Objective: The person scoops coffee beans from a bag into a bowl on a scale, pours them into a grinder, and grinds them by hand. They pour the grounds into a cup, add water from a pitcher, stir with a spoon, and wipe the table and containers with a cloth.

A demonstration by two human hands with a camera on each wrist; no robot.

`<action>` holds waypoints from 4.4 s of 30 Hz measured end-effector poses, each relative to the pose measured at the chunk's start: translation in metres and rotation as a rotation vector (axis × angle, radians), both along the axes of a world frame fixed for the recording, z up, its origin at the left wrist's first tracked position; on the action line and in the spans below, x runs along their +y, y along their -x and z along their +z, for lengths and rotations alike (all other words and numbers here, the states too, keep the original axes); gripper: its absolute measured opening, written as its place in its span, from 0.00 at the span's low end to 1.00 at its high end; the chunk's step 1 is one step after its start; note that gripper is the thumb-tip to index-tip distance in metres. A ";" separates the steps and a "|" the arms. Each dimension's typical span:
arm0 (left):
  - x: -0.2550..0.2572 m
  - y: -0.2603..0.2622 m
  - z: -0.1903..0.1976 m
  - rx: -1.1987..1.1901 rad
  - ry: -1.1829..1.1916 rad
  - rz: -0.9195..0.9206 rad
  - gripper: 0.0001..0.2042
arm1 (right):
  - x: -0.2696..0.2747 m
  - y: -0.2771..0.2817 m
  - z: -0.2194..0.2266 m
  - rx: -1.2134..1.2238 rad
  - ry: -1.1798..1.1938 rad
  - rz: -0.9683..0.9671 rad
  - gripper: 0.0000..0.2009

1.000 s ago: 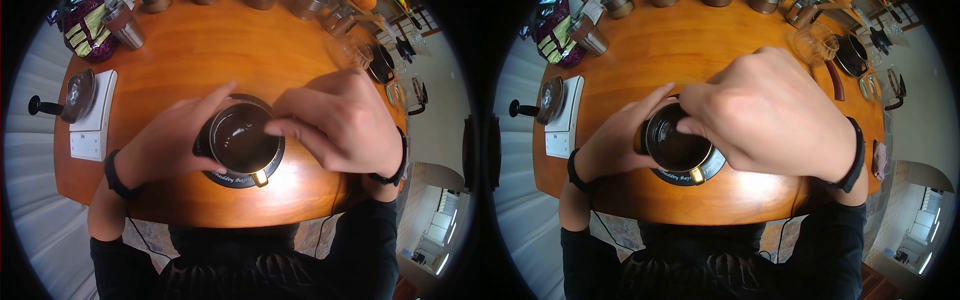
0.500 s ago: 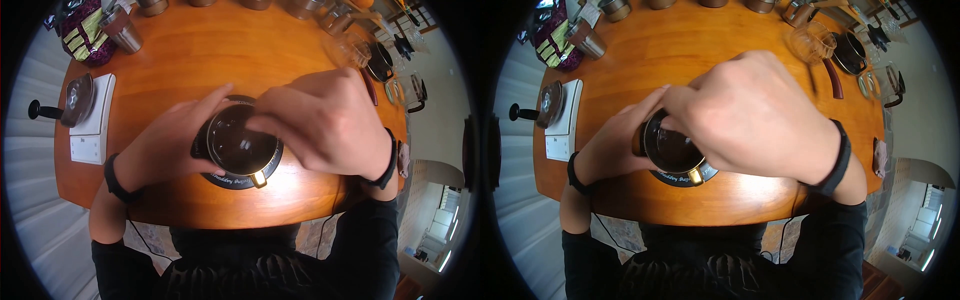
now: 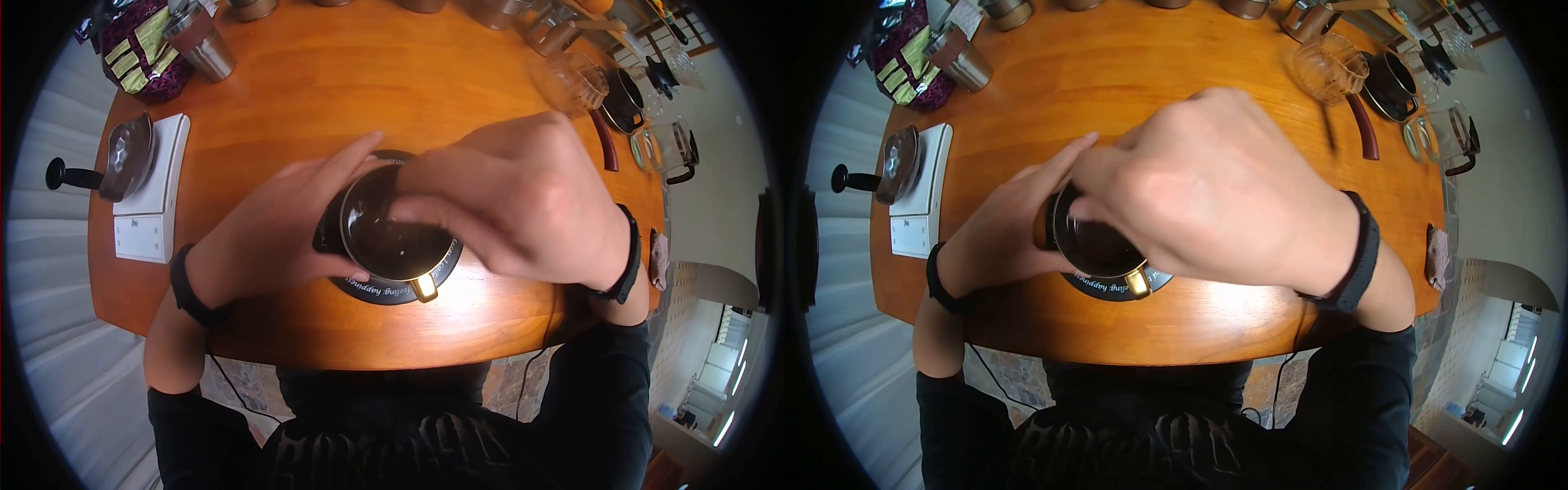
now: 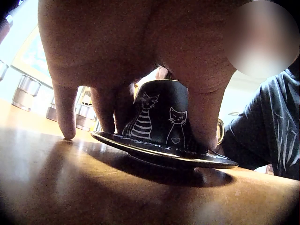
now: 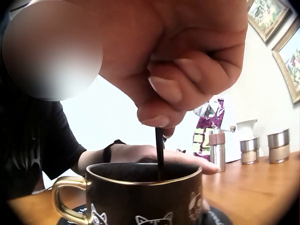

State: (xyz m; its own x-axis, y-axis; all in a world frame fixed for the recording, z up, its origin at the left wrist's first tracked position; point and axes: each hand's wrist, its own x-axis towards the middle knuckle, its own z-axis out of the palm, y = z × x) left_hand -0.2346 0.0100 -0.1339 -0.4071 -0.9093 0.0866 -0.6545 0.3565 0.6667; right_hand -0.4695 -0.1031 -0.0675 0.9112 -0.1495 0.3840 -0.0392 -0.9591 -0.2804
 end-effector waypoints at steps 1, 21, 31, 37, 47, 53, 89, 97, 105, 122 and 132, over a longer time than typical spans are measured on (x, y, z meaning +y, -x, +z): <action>0.000 0.000 -0.001 0.006 0.003 0.000 0.58 | -0.002 0.003 0.004 0.027 0.024 -0.028 0.06; -0.002 -0.002 -0.003 0.015 0.017 -0.024 0.59 | -0.006 0.015 0.024 0.147 -0.059 0.021 0.07; -0.001 0.000 0.000 -0.020 -0.011 0.000 0.59 | 0.001 0.001 0.002 0.022 0.055 0.055 0.08; -0.002 -0.002 -0.002 0.024 0.004 -0.021 0.58 | -0.006 0.017 0.028 0.191 0.039 -0.007 0.08; -0.001 -0.001 -0.001 0.002 -0.011 -0.010 0.58 | 0.002 0.003 0.006 0.029 0.065 0.017 0.07; 0.000 -0.003 -0.003 0.022 0.013 -0.021 0.58 | -0.003 0.017 0.027 0.196 -0.009 0.032 0.07; -0.002 0.000 -0.002 0.016 0.015 -0.020 0.57 | 0.007 0.010 0.013 0.107 -0.093 0.199 0.08; -0.001 -0.002 -0.004 0.009 0.035 -0.023 0.59 | 0.000 0.014 0.022 0.146 0.109 -0.030 0.08; -0.002 0.000 -0.002 0.013 0.017 -0.023 0.59 | 0.010 0.008 0.013 0.120 -0.064 0.152 0.08; -0.002 0.000 -0.002 -0.006 0.000 -0.012 0.59 | 0.012 0.004 0.007 0.065 0.021 0.074 0.09; -0.001 -0.003 -0.004 0.008 0.020 -0.022 0.59 | 0.005 0.018 0.026 0.198 -0.054 0.101 0.09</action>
State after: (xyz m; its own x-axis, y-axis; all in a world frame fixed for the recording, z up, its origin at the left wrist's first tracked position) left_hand -0.2320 0.0094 -0.1381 -0.4263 -0.8981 0.1076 -0.6412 0.3840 0.6644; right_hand -0.4872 -0.0979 -0.0410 0.9794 -0.0691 0.1896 -0.0031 -0.9447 -0.3280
